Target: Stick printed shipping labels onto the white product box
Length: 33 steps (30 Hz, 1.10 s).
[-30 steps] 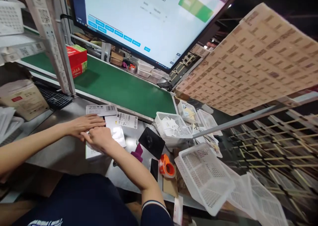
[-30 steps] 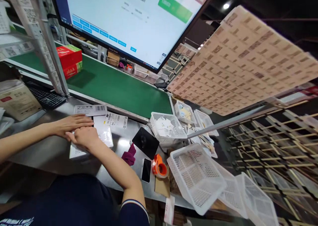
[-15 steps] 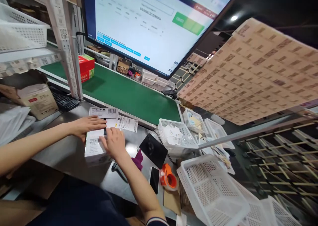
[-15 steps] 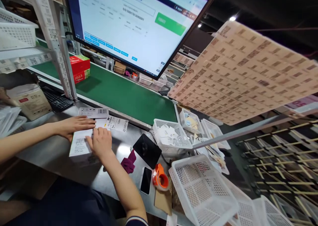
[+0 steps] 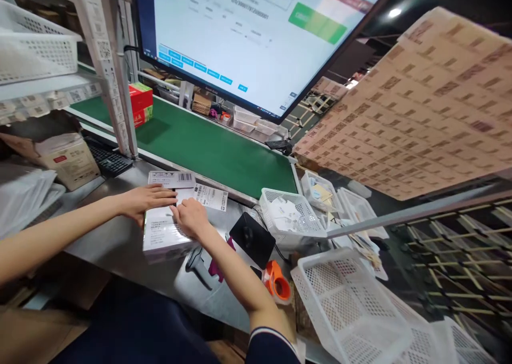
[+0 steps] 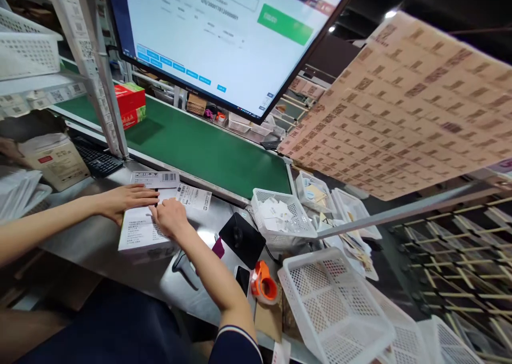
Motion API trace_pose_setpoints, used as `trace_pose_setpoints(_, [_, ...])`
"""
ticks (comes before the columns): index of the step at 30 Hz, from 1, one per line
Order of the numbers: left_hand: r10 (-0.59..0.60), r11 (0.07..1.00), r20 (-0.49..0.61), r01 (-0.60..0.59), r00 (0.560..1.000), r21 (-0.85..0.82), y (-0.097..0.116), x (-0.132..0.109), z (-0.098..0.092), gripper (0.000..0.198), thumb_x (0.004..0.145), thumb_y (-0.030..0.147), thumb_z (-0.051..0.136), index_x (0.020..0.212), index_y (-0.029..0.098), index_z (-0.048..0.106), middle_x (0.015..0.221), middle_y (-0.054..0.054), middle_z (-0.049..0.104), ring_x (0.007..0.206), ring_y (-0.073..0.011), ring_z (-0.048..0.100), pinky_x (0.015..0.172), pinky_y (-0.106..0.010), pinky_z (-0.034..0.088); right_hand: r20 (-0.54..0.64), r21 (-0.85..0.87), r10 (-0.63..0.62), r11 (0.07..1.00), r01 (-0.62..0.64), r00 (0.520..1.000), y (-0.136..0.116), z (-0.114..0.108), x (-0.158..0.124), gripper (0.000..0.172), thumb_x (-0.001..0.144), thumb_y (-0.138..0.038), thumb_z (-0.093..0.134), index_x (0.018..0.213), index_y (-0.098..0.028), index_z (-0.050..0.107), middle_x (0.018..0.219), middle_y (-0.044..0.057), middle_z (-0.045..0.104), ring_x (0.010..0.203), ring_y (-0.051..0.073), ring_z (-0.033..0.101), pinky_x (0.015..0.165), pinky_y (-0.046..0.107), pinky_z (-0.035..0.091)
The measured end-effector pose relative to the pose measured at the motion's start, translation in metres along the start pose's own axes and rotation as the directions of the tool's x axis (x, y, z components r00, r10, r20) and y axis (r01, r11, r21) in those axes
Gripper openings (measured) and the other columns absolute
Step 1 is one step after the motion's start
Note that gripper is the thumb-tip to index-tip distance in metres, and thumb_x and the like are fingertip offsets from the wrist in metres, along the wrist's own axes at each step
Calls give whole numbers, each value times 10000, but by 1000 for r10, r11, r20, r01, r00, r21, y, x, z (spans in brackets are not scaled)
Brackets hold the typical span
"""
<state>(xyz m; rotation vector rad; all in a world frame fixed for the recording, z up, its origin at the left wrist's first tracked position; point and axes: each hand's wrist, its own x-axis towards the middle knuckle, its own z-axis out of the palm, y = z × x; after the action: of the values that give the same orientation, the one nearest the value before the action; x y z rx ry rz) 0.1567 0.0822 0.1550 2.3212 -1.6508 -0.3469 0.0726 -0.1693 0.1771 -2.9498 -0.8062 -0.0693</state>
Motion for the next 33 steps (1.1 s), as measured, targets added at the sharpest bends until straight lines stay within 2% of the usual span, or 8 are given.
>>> trace_pose_setpoints(8, [-96,995,63,96,993,3,23,-2,-15,1211,640,256,891,1713,186,336,1752,-236,287,1628,-440,303,1342,-703,143,-298,121,205,977,-176,932,11,4,-61,279,1114,-276,500,1006,-167,733,1019,123,712,944,258,640,841,369,517])
trace_pose_setpoints(12, [-171,974,126,187,977,-131,53,-9,-41,918,721,160,748,1609,184,516,1672,-206,464,1549,-417,454,1282,-570,398,-267,330,284,925,-190,921,3,11,-91,315,1069,-238,512,1321,-145,679,1326,171,676,1189,280,659,998,395,577])
trace_pose_setpoints(14, [-183,951,128,208,975,-228,70,1,-50,768,841,286,717,1582,189,538,1569,-175,586,1409,-366,603,1162,-444,520,-237,479,392,843,-244,889,-2,19,-96,414,1056,-262,517,1436,-126,608,1404,197,638,1295,292,631,1089,431,566])
trace_pose_setpoints(17, [-304,935,73,312,950,-167,95,36,-46,597,968,490,629,1450,137,604,1382,-181,672,1197,-345,688,977,-420,569,-187,722,571,632,-282,799,-6,35,-95,486,1021,-322,561,1452,-99,565,1398,210,642,1327,295,632,1152,461,543])
trace_pose_setpoints(21, [-485,874,57,486,873,-16,121,84,-28,435,1017,513,584,1221,130,615,1257,-194,691,1013,-341,723,757,-396,520,-77,922,716,316,-223,694,-13,62,-97,501,1009,-434,591,1407,-130,568,1382,190,689,1280,261,686,1126,416,572])
trace_pose_setpoints(23, [-540,841,48,540,840,23,125,97,-24,442,1029,540,578,1182,126,607,1172,-201,734,996,-366,741,685,-376,467,-58,952,761,237,-193,646,-20,78,-100,512,1070,-483,475,1432,-132,562,1418,191,687,1313,251,683,1144,421,564])
trace_pose_setpoints(28, [-525,847,31,519,850,118,120,110,-20,475,1048,594,527,1040,135,648,974,-190,775,917,-378,763,577,-345,292,-153,942,805,294,-162,573,-33,102,-96,612,1144,-470,229,1486,-121,597,1499,195,646,1420,252,616,1212,478,511])
trace_pose_setpoints(33, [-540,840,63,533,839,101,114,113,-9,479,1088,567,370,917,192,615,884,-133,760,862,-335,750,599,-330,228,-275,899,745,424,-114,607,-27,99,-89,645,1154,-431,194,1517,-93,606,1433,202,669,1394,231,630,1194,420,533])
